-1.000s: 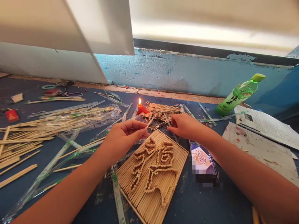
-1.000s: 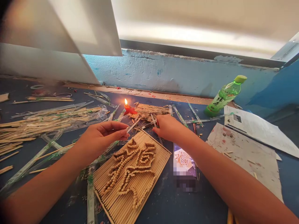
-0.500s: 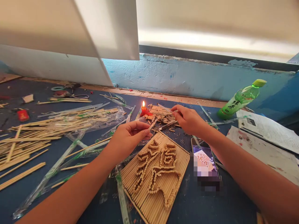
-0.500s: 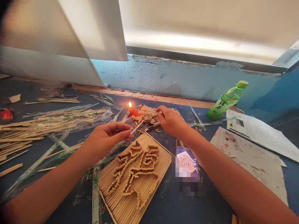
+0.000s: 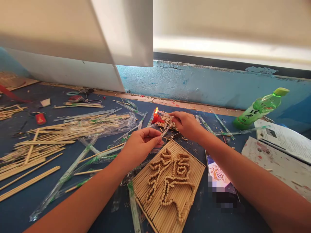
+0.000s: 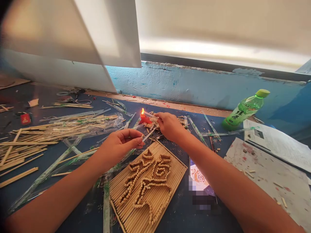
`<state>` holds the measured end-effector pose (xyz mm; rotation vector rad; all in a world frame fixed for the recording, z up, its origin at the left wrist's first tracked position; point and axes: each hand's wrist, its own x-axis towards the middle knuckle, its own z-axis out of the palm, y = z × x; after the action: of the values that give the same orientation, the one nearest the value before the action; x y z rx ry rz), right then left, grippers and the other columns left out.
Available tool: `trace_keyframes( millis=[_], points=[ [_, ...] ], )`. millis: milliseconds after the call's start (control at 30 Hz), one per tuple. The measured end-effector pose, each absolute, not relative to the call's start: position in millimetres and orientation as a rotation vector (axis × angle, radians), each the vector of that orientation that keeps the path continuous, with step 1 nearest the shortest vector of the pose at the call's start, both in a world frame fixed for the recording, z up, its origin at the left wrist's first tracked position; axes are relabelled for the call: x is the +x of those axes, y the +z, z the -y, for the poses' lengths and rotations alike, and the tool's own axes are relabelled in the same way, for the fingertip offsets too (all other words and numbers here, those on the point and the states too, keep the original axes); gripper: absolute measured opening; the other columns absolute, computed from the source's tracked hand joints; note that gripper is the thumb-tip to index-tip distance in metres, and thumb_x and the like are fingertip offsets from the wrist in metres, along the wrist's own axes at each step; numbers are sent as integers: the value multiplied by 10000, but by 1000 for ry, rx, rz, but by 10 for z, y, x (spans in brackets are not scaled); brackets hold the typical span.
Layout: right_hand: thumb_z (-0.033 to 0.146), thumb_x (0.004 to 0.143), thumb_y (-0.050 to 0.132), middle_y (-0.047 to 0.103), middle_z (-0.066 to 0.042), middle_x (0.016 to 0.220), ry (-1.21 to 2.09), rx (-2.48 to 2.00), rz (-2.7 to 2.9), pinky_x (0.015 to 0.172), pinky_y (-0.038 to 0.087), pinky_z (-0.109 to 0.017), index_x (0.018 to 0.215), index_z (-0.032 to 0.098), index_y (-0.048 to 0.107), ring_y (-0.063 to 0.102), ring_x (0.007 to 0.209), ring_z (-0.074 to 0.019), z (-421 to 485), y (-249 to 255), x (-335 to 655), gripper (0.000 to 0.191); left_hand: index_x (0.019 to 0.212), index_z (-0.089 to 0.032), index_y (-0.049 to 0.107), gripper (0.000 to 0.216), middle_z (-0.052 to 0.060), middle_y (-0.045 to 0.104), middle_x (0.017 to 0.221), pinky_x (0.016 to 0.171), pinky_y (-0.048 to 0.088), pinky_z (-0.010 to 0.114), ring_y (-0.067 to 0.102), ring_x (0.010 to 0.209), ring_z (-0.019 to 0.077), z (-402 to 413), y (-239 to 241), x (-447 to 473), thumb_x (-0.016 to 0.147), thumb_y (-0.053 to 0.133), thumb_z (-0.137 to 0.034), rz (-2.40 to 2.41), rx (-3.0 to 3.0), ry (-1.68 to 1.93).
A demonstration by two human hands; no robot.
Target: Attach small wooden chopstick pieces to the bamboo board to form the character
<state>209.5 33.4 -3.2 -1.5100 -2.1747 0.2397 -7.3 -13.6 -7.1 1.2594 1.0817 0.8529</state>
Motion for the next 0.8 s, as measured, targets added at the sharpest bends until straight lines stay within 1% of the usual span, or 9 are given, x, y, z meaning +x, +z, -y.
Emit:
trace_keyframes(
  millis=[167,300,433,533,800],
  points=[
    [220,964,474,718,-120,1203,229,-1498,2169,963,457,-423,1241,204,665,644,1113,-271,-368,-86,2156,337,892,-198,688,146,11,714,843,792,605,305,709,728,144,147,-56,-71,804,776,-275,-1105,1281,832],
    [209,961,479,722,-123,1198,220,-1480,2161,955,463,-432,1237,201,672,650,1102,-274,-395,-102,2190,337,906,-192,683,155,7,711,842,795,597,280,714,763,141,136,-59,-67,811,775,-272,-1084,1259,834],
    [201,960,480,729,-111,1193,218,-1468,2154,945,479,-423,1224,201,683,660,1090,-268,-400,-90,2194,333,911,-182,679,173,8,715,838,808,591,285,726,785,150,134,-65,-67,810,777,-283,-1071,1238,847],
    [199,958,485,734,-105,1186,217,-1470,2144,945,483,-414,1216,198,691,664,1087,-264,-390,-83,2201,330,908,-174,677,178,6,714,822,787,593,288,731,774,157,141,-59,-64,809,776,-283,-1073,1229,852],
    [189,952,497,741,-104,1173,227,-1464,2134,923,495,-405,1216,191,697,678,1056,-258,-358,-79,2237,332,886,-166,684,149,12,725,832,778,585,277,737,772,159,110,-83,-54,797,781,-235,-1078,1218,891]
  ],
)
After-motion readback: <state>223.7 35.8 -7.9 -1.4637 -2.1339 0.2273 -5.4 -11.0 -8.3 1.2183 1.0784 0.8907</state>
